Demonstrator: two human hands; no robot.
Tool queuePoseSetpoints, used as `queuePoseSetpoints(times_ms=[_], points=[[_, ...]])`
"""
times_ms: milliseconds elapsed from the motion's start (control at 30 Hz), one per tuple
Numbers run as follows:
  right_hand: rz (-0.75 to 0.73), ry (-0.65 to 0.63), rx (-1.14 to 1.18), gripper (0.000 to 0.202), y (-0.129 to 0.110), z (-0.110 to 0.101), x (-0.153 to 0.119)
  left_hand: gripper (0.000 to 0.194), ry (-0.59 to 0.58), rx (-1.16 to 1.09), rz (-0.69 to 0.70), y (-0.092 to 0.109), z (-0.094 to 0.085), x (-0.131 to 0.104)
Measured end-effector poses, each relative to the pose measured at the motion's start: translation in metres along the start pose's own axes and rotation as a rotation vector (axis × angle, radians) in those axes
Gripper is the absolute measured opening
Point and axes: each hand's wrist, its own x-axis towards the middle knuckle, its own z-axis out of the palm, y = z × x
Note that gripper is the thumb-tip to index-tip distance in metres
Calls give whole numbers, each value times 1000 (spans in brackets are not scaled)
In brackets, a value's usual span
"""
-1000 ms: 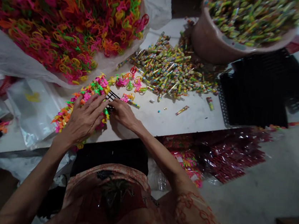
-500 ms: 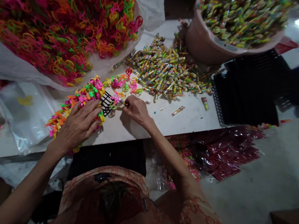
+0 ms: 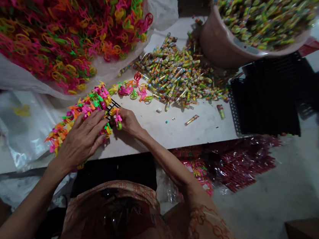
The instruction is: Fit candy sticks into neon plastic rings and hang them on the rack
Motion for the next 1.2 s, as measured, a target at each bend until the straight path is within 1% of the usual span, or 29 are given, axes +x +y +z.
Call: queuePoseSetpoints(times_ms=[67,133,200,267,300,333,367,400,433,467,500,533,600,667,700,767,833,867,900,933,967,1033,1067,1133,1167,1200], points=[[16,-96,-193,12,-8,-3,0,62,1,-1,3,1,1,1],[31,-167,-353,19,-17,-2,2,68,-10,11,23,0,4,2],[44,-211,-443,23,-24,0,4,69,-23,25,39,-3,6,2],[36,-251,-463,21,-24,-5,5,70,-25,30,39,-7,8,1],[36,-251,-463,20,-22,-10,4,70,-23,32,39,-9,8,0],[51,-216,-470,21,-18,-19,2,70,-16,33,43,-9,7,-1],[92,-148,-493,23,-13,-30,1,70,-4,36,48,-7,5,-1],[160,-54,-531,27,-8,-42,-1,71,13,40,49,-2,3,-1],[243,44,-581,31,-3,-55,-3,72,36,41,43,5,1,0],[327,113,-635,34,2,-67,-5,73,68,36,33,16,-1,3],[391,143,-685,35,5,-78,-6,74,107,18,21,28,0,7],[430,139,-725,35,7,-86,-8,74,147,-11,12,42,2,13],[428,88,-761,33,6,-95,-14,69,232,-110,16,68,15,29],[392,93,-732,30,3,-94,-24,58,279,-174,3,85,36,50],[365,108,-682,28,1,-92,-30,54,289,-177,-41,89,47,61],[294,107,-492,21,1,-89,-46,48,276,-164,-153,87,67,79],[216,64,-245,17,6,-92,-63,38,196,-193,-218,80,79,89],[199,67,-157,20,9,-97,-71,31,151,-231,-236,76,82,91],[212,105,-122,25,13,-104,-79,26,121,-290,-262,72,83,91],[259,182,-152,27,16,-113,-87,22,113,-369,-308,70,84,90],[344,285,-239,26,20,-123,-96,20,127,-472,-381,68,84,88],[595,473,-478,20,25,-144,-114,20,175,-761,-579,67,85,82],[729,522,-574,20,26,-152,-123,22,189,-938,-686,68,85,80],[935,550,-662,26,30,-160,-137,31,176,-1294,-865,73,87,78],[987,542,-661,29,33,-160,-141,36,158,-1445,-927,76,87,78],[1009,540,-648,31,36,-158,-145,39,140,-1568,-974,79,88,79]])
